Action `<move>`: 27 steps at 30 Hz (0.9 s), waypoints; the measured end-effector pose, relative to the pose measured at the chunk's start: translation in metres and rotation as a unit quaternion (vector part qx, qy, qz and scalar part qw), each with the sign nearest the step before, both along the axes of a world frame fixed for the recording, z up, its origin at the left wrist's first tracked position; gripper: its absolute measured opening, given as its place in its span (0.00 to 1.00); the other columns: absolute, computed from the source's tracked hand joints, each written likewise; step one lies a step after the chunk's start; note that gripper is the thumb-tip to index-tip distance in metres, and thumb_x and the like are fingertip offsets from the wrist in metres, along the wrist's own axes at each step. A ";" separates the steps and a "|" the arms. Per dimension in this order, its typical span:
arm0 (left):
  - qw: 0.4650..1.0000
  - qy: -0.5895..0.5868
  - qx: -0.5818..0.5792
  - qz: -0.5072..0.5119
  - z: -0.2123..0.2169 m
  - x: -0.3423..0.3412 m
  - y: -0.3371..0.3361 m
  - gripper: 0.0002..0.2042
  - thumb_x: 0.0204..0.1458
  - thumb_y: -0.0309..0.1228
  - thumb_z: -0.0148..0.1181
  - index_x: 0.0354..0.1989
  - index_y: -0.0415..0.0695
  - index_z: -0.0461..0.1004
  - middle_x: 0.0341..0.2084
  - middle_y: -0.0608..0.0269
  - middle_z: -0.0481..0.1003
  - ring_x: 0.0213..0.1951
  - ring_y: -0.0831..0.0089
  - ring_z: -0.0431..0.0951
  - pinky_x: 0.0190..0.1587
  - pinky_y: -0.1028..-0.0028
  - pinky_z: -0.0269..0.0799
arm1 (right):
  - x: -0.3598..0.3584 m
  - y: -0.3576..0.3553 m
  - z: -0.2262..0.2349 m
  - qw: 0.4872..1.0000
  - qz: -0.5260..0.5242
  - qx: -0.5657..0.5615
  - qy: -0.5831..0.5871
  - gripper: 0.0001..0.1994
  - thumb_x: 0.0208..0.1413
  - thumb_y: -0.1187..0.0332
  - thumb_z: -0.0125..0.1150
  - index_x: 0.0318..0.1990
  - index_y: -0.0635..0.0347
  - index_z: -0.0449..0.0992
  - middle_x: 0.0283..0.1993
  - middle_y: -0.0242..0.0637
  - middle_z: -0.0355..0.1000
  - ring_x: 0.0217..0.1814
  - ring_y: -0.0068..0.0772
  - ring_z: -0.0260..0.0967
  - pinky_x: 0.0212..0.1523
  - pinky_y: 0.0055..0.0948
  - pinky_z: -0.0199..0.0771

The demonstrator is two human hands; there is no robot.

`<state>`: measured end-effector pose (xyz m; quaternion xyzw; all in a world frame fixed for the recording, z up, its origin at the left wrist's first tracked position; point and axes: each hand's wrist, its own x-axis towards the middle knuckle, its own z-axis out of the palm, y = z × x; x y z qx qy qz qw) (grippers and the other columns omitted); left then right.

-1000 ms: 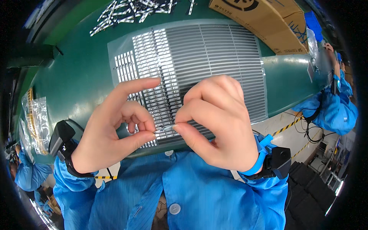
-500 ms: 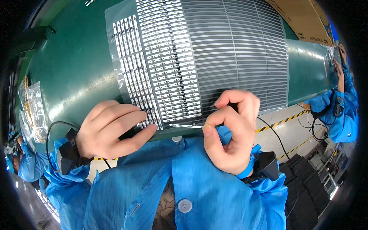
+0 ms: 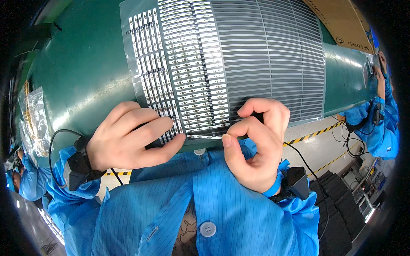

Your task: The person is assembling components on LED light strips by picking small pieces from a pile and placing them into specific slots on the strip.

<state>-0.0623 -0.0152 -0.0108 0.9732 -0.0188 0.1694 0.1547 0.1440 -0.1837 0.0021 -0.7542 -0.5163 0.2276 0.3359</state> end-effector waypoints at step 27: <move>1.000 0.001 -0.008 -0.003 -0.001 0.001 0.000 0.17 0.36 0.27 0.68 0.39 0.59 0.80 0.40 0.70 0.72 0.43 0.70 0.72 0.41 0.70 0.73 | -0.004 0.002 -0.005 0.997 0.010 0.007 -0.075 0.09 0.36 0.77 0.69 0.26 0.53 0.77 0.45 0.37 0.66 0.51 0.42 0.57 0.52 0.37 0.58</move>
